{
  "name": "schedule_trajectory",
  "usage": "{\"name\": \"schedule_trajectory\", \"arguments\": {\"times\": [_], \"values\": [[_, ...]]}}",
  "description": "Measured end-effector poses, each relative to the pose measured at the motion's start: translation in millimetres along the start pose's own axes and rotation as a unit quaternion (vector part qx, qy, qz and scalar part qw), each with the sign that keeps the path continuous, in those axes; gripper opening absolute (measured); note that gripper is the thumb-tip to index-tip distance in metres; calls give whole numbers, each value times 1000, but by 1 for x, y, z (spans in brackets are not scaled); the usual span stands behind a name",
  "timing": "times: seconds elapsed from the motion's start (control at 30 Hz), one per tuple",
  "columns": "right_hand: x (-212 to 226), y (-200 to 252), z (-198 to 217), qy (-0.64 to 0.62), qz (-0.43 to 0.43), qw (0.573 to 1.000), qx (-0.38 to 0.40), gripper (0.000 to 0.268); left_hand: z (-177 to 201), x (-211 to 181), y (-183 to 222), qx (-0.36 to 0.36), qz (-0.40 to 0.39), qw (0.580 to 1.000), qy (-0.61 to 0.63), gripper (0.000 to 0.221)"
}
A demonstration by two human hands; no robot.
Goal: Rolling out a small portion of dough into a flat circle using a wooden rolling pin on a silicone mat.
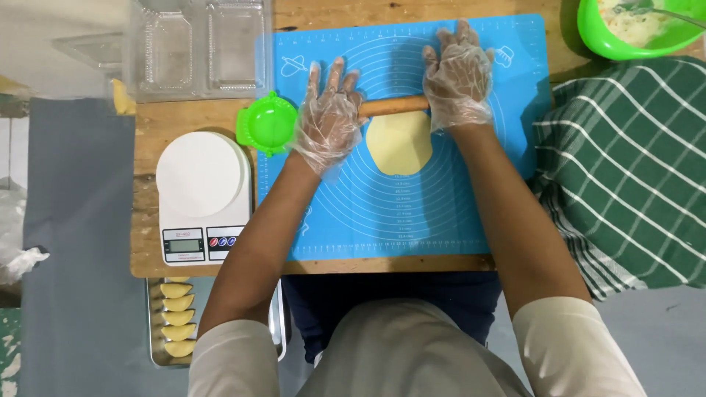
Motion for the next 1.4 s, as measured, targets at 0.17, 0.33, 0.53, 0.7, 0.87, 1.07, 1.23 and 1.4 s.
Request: {"name": "schedule_trajectory", "arguments": {"times": [0.17,0.33,0.53,0.7,0.87,1.07,1.23,1.4], "values": [[50,41,97,8,-2,982,190,47,59,-32,26,-58,3,998,-6,38],[25,100,88,30,41,989,136,55,42,-47,50,-159,-45,986,38,46],[13,101,64,114,15,982,148,63,26,-51,34,-7,15,999,45,59],[30,49,80,105,-23,958,266,81,37,-43,6,-167,63,981,-80,70],[29,14,65,147,33,945,291,71,58,-29,-27,152,145,976,49,68],[28,26,69,145,55,941,302,73,-1,-35,-11,-221,127,965,-56,64],[-3,56,49,64,102,961,251,86,115,-69,4,234,159,955,85,70],[-23,86,36,59,171,974,133,66,83,-95,38,100,116,987,40,67]]}}
Point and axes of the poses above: each hand's wrist, its own y-axis away from the middle knuckle, its own z-axis out of the back of the hand, x = y × z, the point moved 2 cm from there along -y, towards the middle knuckle
